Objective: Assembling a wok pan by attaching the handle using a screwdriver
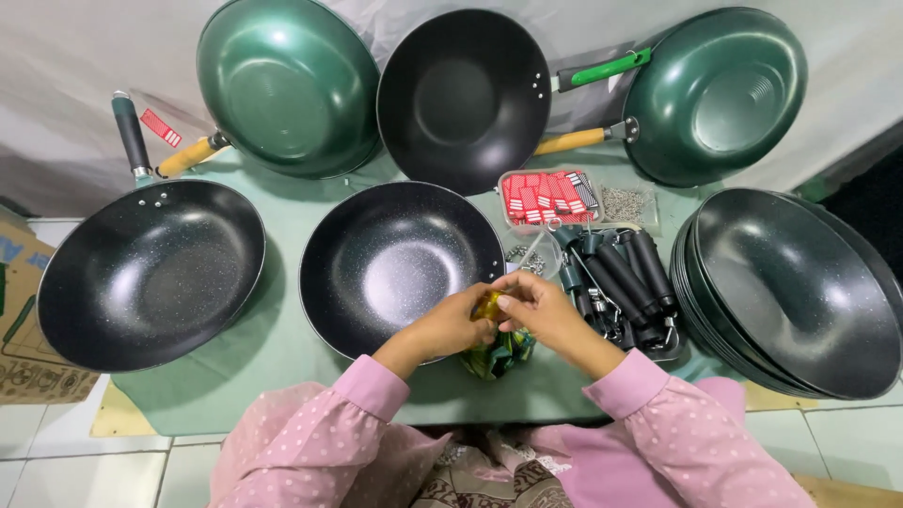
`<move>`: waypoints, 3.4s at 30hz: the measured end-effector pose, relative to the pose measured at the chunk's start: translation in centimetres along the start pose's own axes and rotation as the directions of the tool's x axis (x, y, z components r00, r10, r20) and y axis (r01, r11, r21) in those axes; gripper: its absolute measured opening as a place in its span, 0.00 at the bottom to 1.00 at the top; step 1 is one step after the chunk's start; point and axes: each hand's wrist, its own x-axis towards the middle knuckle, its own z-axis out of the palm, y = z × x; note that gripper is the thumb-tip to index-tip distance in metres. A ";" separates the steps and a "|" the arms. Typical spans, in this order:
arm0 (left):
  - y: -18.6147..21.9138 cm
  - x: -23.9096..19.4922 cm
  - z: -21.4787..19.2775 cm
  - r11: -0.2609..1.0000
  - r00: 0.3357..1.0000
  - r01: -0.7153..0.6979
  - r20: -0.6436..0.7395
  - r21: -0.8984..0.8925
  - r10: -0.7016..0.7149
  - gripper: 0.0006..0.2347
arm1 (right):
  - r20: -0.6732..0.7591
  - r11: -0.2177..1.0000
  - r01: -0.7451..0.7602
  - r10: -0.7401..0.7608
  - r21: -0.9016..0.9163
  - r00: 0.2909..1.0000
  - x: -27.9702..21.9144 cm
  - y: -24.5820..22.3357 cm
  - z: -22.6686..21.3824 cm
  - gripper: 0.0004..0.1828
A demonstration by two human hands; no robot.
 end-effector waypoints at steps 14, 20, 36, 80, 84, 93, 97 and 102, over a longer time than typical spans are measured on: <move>-6.1 4.1 -5.6 0.935 0.965 0.185 -0.237 0.302 -0.114 0.16 | -0.264 0.766 -0.091 -0.106 -0.637 0.959 8.7 1.1 -8.7 0.14; -5.7 3.7 -7.6 0.870 0.962 0.219 -0.246 0.442 -0.118 0.16 | -0.168 0.853 -0.142 0.064 -0.502 0.984 9.3 1.9 -6.1 0.16; -9.6 5.8 -8.5 0.760 0.958 0.227 -0.281 0.609 -0.061 0.17 | -0.148 0.834 -0.199 0.143 -0.514 0.979 11.6 3.3 -5.2 0.14; -12.9 8.1 -6.9 0.640 0.917 0.219 -0.380 0.737 0.124 0.15 | -0.124 0.734 -0.140 0.077 -0.664 0.989 10.2 1.4 -4.2 0.14; -11.3 7.2 -6.8 0.568 0.896 0.252 -0.411 0.783 0.169 0.16 | -0.132 0.736 -0.145 0.076 -0.661 0.988 9.7 0.9 -3.8 0.14; -10.8 6.9 -7.0 0.569 0.877 0.240 -0.427 0.787 0.219 0.15 | -0.113 0.713 -0.110 0.044 -0.693 0.993 9.9 1.2 -4.1 0.13; -11.3 7.1 -7.2 0.616 0.897 0.228 -0.409 0.754 0.167 0.16 | -0.118 0.700 -0.118 0.049 -0.704 0.992 9.8 1.2 -4.1 0.13; -11.6 7.2 -7.1 0.584 0.880 0.226 -0.420 0.779 0.220 0.15 | -0.112 0.701 -0.110 0.043 -0.705 0.993 9.9 1.3 -4.2 0.13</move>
